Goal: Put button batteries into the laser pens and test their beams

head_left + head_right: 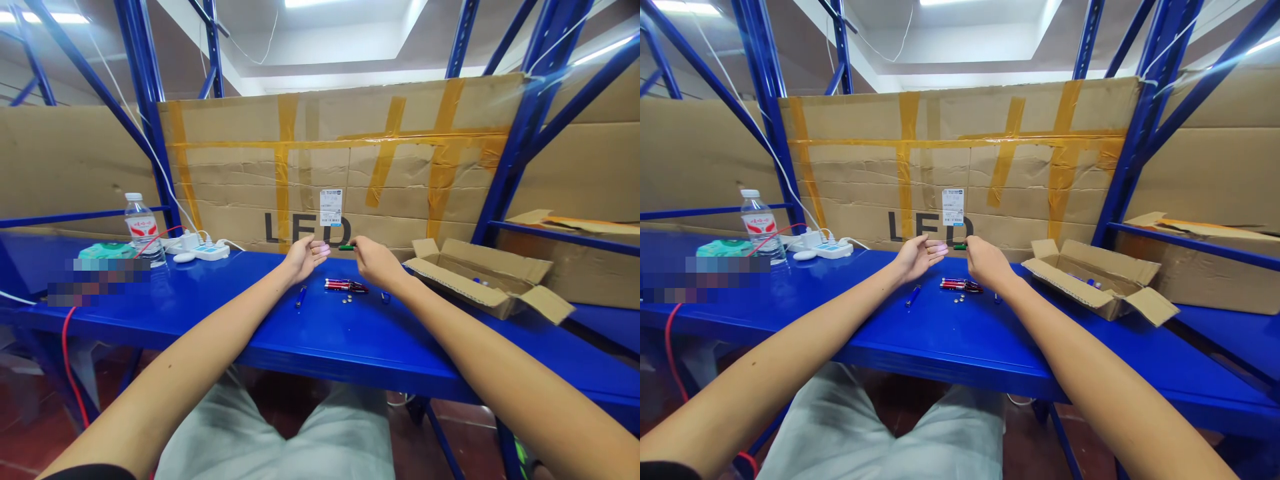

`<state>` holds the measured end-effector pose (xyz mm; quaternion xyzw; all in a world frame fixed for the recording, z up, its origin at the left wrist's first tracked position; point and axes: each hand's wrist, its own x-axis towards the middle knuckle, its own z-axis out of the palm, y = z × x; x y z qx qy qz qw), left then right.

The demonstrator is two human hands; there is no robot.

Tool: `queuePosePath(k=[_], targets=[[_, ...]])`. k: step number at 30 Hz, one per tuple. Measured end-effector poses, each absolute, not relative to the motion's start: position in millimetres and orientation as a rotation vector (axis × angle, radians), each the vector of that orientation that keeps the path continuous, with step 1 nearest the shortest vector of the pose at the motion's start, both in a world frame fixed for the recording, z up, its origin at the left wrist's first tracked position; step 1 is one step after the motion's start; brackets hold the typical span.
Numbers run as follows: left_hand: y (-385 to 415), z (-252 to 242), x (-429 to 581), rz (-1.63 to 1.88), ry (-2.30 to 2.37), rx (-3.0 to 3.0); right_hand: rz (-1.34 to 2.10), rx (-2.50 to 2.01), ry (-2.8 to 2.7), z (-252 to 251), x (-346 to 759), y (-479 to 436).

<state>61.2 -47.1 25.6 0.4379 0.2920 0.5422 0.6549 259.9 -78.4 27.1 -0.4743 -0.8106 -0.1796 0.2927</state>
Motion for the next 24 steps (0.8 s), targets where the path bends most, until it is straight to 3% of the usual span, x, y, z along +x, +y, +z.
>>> queuePosePath(k=[24], targets=[[-49.9, 25.9, 63.0, 1.211, 0.709, 1.016, -0.534, -1.255, -2.144, 27.0, 261.7, -77.1]])
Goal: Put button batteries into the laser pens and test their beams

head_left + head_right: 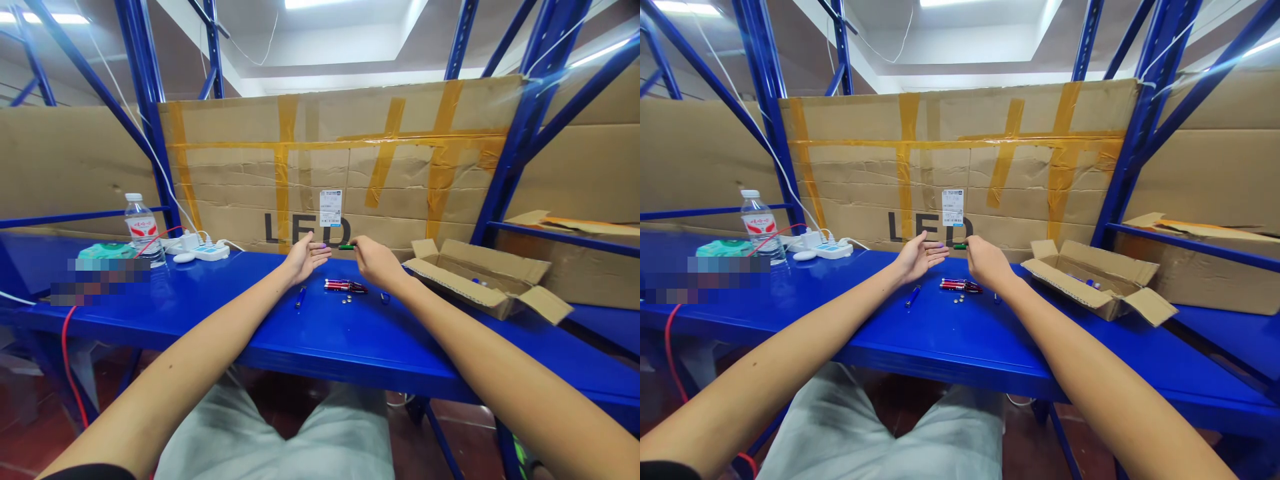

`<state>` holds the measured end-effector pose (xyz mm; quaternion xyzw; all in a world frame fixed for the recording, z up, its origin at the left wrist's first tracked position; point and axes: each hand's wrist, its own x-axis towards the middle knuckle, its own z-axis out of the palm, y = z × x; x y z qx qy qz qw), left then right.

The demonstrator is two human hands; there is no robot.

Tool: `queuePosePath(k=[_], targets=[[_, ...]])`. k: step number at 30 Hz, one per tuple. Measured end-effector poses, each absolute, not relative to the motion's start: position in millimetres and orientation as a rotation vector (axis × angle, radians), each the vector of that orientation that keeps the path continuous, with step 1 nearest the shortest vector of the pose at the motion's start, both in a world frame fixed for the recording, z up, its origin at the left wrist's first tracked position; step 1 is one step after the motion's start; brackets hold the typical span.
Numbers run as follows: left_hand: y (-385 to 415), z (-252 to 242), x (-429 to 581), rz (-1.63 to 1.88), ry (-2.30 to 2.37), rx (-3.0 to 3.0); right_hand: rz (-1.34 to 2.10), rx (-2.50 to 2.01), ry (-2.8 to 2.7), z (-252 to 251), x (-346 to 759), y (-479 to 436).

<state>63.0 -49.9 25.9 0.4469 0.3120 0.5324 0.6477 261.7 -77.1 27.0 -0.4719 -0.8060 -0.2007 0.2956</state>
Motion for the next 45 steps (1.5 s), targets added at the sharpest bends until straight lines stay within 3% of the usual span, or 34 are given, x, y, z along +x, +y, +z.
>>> queuePosePath(k=[45], targets=[[-48.5, 24.9, 63.0, 1.209, 0.684, 1.027, -0.572, -1.236, -2.168, 27.5, 261.3, -79.8]])
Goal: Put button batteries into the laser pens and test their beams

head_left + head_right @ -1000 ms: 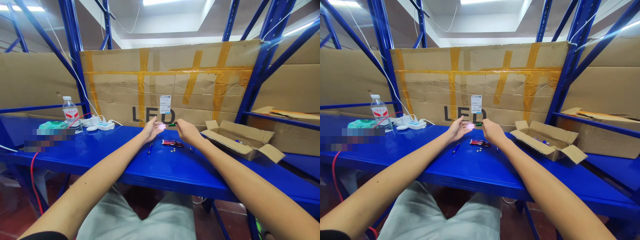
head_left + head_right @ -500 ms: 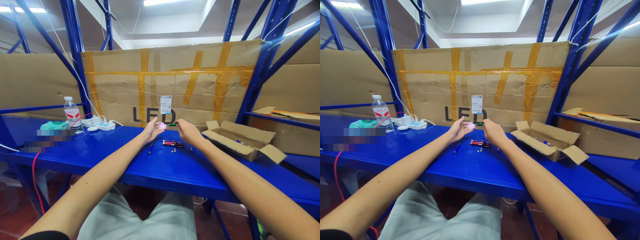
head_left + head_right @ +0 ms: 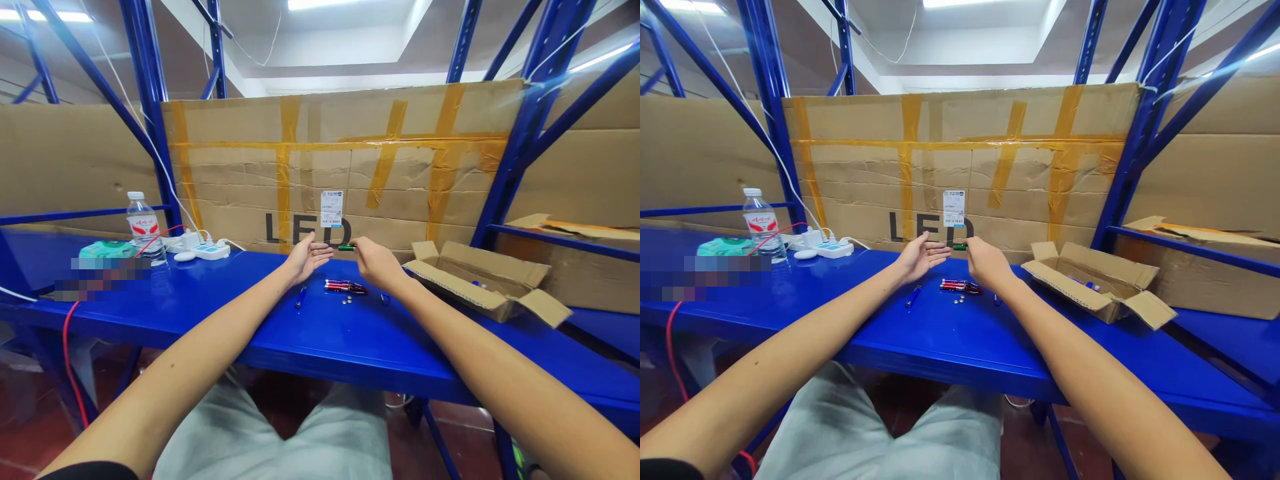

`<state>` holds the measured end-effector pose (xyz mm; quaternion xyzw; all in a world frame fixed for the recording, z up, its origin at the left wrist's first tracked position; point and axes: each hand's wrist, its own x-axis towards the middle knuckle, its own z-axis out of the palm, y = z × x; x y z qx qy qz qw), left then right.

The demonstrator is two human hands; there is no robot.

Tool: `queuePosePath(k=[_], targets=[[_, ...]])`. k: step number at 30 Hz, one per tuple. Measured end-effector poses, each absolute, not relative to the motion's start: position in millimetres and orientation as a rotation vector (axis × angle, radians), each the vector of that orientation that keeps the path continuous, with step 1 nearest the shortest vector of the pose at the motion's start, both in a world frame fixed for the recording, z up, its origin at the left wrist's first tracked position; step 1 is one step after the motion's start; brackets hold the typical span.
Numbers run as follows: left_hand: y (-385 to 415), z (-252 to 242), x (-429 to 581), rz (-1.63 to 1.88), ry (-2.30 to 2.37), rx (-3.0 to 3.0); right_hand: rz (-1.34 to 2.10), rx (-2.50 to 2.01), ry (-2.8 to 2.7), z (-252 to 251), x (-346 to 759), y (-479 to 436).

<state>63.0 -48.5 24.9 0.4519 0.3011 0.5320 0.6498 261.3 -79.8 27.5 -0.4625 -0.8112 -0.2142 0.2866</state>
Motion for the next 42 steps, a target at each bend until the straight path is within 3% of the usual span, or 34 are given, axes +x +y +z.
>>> queuePosePath(k=[42], targets=[[-42.9, 21.9, 60.7, 1.192, 0.667, 1.032, -0.635, -1.239, -2.226, 30.6, 259.7, -85.4]])
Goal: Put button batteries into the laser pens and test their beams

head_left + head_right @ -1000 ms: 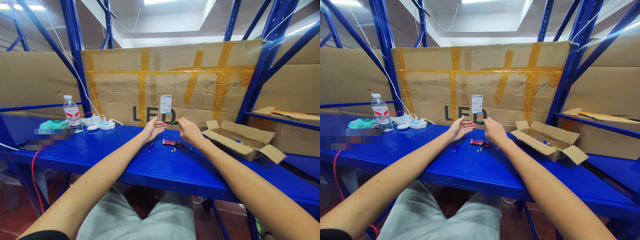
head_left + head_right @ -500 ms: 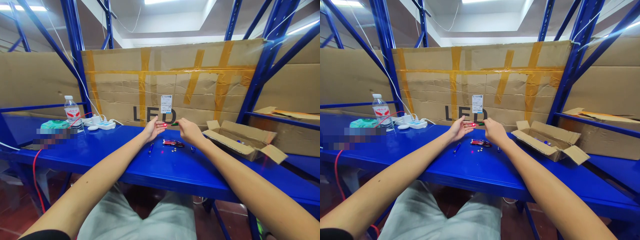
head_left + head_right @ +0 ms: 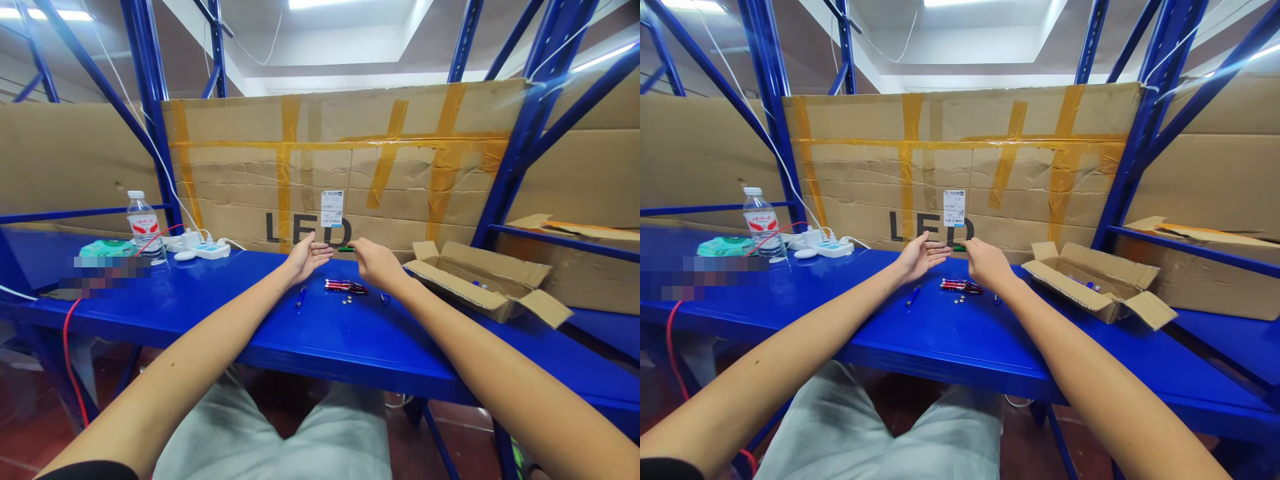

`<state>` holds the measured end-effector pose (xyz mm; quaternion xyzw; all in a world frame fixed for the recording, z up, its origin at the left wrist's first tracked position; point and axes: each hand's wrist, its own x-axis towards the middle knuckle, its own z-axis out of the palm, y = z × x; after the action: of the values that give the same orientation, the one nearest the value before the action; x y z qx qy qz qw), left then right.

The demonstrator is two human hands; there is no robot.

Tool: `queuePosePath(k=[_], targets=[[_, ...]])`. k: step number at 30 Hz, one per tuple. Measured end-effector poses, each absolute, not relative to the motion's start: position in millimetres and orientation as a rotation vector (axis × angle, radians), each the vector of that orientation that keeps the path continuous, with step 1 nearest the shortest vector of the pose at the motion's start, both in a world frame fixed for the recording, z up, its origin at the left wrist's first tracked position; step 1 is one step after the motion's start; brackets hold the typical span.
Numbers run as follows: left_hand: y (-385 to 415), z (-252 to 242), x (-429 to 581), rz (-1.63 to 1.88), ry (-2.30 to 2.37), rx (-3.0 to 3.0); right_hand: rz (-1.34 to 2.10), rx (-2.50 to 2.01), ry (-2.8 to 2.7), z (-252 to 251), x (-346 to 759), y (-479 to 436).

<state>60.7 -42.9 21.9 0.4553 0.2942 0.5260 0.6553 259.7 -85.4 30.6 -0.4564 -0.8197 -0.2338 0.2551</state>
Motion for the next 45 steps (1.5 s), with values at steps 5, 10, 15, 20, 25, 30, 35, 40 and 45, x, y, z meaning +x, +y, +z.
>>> queuePosePath(k=[5, 10, 15, 20, 25, 30, 35, 40, 45], targets=[[-43.3, 21.8, 60.6, 1.202, 0.668, 1.023, -0.618, -1.253, -2.237, 31.0, 259.9, -86.4], [-43.8, 22.3, 60.8, 1.194, 0.666, 1.037, -0.594, -1.229, -2.251, 31.4, 259.2, -86.7], [-43.3, 22.3, 60.8, 1.201, 0.652, 1.018, -0.560, -1.181, -2.273, 30.9, 259.3, -86.0], [-42.1, 21.2, 59.7, 1.199, 0.632, 1.013, -0.563, -1.197, -2.261, 30.9, 259.4, -86.3], [-43.5, 22.1, 60.1, 1.195, 0.664, 1.030, -0.585, -1.212, -2.213, 30.8, 260.9, -84.6], [-46.1, 23.7, 61.0, 1.188, 0.684, 1.039, -0.608, -1.191, -2.202, 31.2, 262.1, -83.6], [-48.2, 24.3, 61.4, 1.179, 0.678, 1.045, -0.661, -1.172, -2.165, 31.7, 261.8, -83.9], [-49.0, 24.6, 62.3, 1.169, 0.681, 1.047, -0.676, -1.162, -2.130, 31.5, 262.9, -83.4], [-49.3, 24.6, 62.7, 1.155, 0.685, 1.054, -0.707, -1.118, -2.095, 30.2, 264.8, -79.1]])
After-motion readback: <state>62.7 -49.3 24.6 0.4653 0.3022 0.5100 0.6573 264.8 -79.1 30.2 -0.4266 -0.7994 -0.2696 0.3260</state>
